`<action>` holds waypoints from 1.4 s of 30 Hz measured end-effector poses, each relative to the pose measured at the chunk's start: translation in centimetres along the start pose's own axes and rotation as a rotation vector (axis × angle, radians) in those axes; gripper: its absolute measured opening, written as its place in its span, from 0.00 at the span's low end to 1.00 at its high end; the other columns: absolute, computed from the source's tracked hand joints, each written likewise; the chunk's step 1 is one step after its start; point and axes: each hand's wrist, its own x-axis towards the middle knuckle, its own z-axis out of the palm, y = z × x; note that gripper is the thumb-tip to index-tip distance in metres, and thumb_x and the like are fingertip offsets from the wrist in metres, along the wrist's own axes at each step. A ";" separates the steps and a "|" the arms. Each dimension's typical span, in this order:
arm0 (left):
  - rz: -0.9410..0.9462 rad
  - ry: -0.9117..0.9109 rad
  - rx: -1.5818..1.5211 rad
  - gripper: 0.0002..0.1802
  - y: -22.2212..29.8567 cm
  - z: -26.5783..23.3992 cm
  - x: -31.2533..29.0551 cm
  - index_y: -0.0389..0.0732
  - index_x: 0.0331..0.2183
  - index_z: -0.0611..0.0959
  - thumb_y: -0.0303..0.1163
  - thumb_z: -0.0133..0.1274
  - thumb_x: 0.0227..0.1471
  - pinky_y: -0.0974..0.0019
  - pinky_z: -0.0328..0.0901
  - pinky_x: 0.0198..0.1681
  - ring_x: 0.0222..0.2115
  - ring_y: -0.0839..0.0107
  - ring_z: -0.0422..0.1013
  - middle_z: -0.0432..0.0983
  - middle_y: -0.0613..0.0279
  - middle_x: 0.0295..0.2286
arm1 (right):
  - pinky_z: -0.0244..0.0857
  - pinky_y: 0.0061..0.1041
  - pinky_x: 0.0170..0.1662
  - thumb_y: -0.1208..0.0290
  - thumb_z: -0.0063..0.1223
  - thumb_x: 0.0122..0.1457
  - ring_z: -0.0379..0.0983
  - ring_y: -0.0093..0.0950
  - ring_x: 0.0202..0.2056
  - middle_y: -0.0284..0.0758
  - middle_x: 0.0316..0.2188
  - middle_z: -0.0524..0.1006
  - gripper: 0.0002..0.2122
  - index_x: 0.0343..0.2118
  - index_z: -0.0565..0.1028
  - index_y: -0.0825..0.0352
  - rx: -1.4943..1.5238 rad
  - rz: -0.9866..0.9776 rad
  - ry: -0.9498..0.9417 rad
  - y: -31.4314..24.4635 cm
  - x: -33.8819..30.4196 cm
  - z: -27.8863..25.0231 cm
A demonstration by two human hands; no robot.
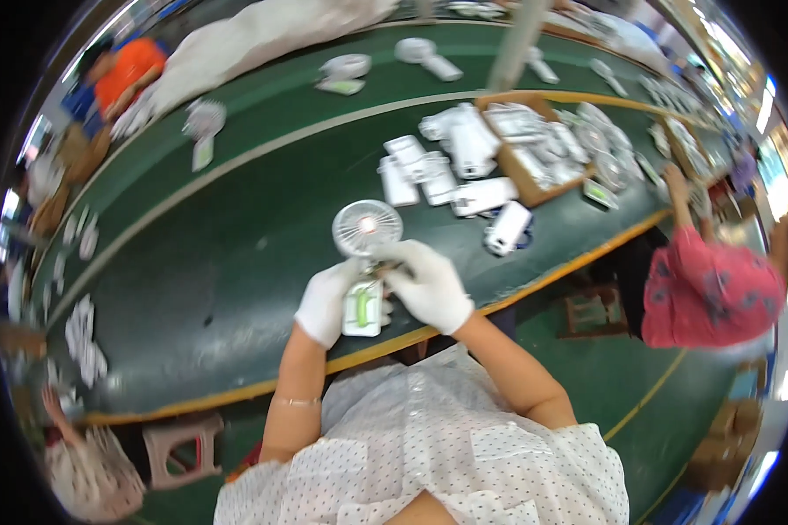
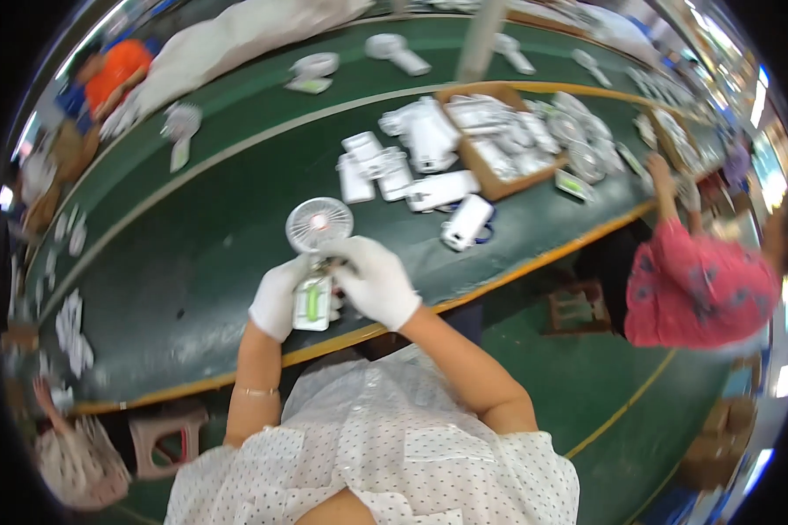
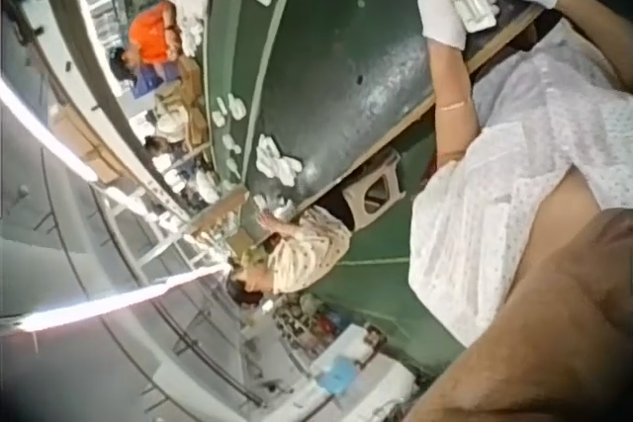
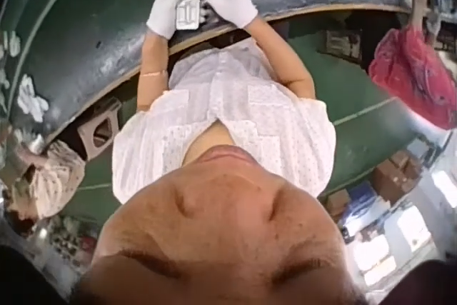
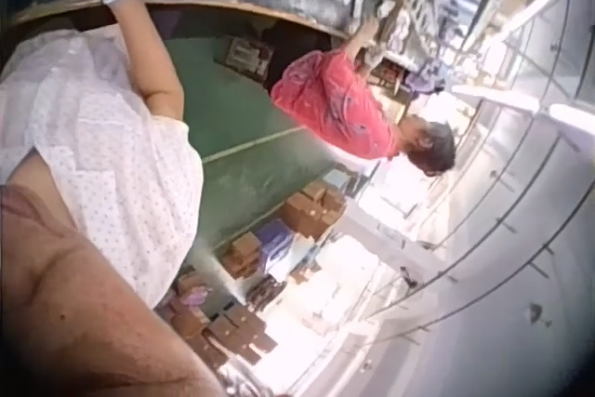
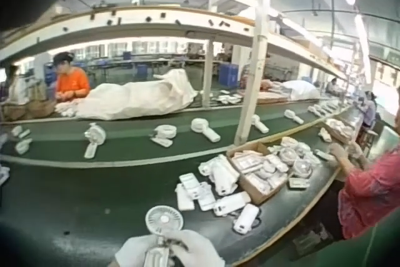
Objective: The person assembles portable hand fans by connecting batteries and internal wires to a circuit board, then fitting together the fan casing components. The wires are connected using pliers.
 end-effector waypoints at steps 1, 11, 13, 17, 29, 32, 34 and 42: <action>0.017 -0.025 -0.031 0.22 -0.3 -0.3 0.2 0.29 0.43 0.77 0.42 0.45 0.64 0.58 0.79 0.30 0.27 0.59 0.79 0.78 0.49 0.34 | 0.70 0.33 0.41 0.79 0.54 0.54 0.75 0.39 0.36 0.39 0.33 0.78 0.11 0.41 0.79 0.64 -0.014 -0.028 -0.030 0.1 0.2 -0.2; 0.043 0.028 -0.060 0.23 -0.3 -0.4 -0.1 0.28 0.44 0.77 0.42 0.45 0.64 0.60 0.78 0.32 0.29 0.60 0.80 0.80 0.48 0.33 | 0.73 0.21 0.41 0.86 0.53 0.56 0.77 0.23 0.36 0.37 0.38 0.77 0.13 0.44 0.77 0.71 0.049 0.048 0.062 -1.5 -0.6 1.1; 0.044 0.067 -0.024 0.21 -0.4 -0.2 0.0 0.28 0.42 0.77 0.40 0.46 0.63 0.61 0.77 0.31 0.28 0.61 0.80 0.80 0.48 0.33 | 0.73 0.21 0.41 0.87 0.53 0.56 0.77 0.23 0.36 0.37 0.37 0.77 0.13 0.44 0.77 0.71 0.344 0.321 0.125 -1.7 -0.8 1.5; 0.042 0.063 -0.028 0.21 -0.5 0.1 0.0 0.28 0.41 0.78 0.40 0.46 0.63 0.62 0.77 0.31 0.27 0.62 0.80 0.80 0.49 0.32 | 0.74 0.21 0.40 0.87 0.53 0.56 0.77 0.22 0.37 0.36 0.38 0.77 0.13 0.45 0.76 0.72 -0.097 -0.088 0.112 -0.9 -0.4 0.7; 0.041 0.048 -0.050 0.21 -0.2 -0.2 -0.2 0.29 0.41 0.78 0.40 0.45 0.65 0.61 0.77 0.30 0.28 0.60 0.80 0.80 0.49 0.33 | 0.71 0.21 0.39 0.84 0.50 0.59 0.75 0.19 0.36 0.34 0.39 0.77 0.13 0.48 0.75 0.74 0.385 0.532 0.019 -1.5 -0.7 1.6; 0.035 0.020 -0.074 0.21 -0.1 -0.3 -0.3 0.29 0.43 0.77 0.40 0.45 0.64 0.62 0.78 0.32 0.28 0.59 0.80 0.80 0.48 0.33 | 0.70 0.20 0.39 0.85 0.50 0.57 0.74 0.20 0.35 0.34 0.38 0.77 0.15 0.48 0.76 0.71 0.098 0.288 0.024 -0.6 -0.5 1.3; 0.028 0.019 -0.112 0.21 0.0 -0.4 -0.3 0.29 0.43 0.77 0.40 0.45 0.64 0.61 0.78 0.32 0.28 0.59 0.80 0.80 0.47 0.34 | 0.69 0.22 0.39 0.86 0.51 0.55 0.74 0.23 0.34 0.35 0.35 0.76 0.17 0.48 0.77 0.68 -0.133 0.070 -0.015 -0.5 -0.1 1.0; 0.030 0.008 -0.106 0.20 0.1 -0.5 -0.3 0.29 0.43 0.77 0.39 0.46 0.64 0.61 0.78 0.31 0.28 0.59 0.80 0.80 0.48 0.33 | 0.68 0.24 0.40 0.87 0.52 0.54 0.74 0.27 0.34 0.37 0.34 0.75 0.17 0.47 0.77 0.68 -0.159 -0.129 0.064 -0.6 -0.2 1.2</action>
